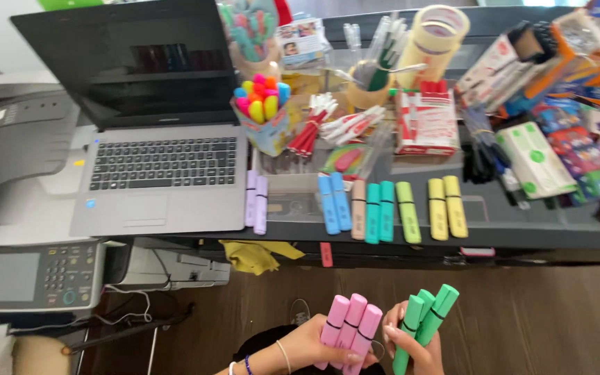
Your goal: Cleaning highlighters with a cloth and arranging them in rows on a desk
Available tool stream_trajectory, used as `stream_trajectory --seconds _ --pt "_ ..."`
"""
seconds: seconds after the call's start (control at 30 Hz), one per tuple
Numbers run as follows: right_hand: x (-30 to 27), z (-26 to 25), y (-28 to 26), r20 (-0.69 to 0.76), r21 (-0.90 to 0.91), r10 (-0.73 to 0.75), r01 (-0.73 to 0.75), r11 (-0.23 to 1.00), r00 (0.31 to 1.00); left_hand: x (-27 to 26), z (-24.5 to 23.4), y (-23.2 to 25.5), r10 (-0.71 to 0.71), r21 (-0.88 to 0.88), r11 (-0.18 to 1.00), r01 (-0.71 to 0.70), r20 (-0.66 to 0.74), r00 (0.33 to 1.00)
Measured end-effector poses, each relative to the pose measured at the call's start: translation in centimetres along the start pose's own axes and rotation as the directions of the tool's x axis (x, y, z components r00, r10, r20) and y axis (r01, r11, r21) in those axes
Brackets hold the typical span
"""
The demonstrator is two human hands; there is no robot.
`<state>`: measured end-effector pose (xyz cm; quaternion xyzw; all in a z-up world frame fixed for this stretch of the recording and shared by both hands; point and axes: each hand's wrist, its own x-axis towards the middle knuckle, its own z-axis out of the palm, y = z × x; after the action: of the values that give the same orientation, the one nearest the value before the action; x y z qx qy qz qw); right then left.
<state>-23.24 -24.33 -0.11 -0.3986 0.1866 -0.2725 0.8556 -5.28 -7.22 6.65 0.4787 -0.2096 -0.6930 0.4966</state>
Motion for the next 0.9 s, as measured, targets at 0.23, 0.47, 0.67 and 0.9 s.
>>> stream_trajectory --seconds 0.23,0.47,0.67,0.9 --pt "4.4 7.4 -1.6 0.292 0.097 0.091 -0.124 0.988 0.952 -1.2 -3.5 -0.7 0.065 -0.217 0.976 -0.035 0.134 0.989" --pt "5.3 7.9 -0.8 0.617 -0.027 0.331 -0.401 0.916 0.714 1.7 -5.3 -7.3 0.036 -0.118 0.993 -0.012 0.206 0.978" --pt "4.1 5.6 -0.5 0.361 -0.059 0.395 -0.402 0.914 0.845 2.1 -3.1 -5.3 0.075 -0.145 0.988 -0.054 0.142 0.987" --pt "5.1 3.4 -1.9 0.312 -0.437 0.282 -0.126 0.89 0.908 1.8 -0.2 -2.9 0.129 -0.044 0.989 -0.142 -0.211 0.969"
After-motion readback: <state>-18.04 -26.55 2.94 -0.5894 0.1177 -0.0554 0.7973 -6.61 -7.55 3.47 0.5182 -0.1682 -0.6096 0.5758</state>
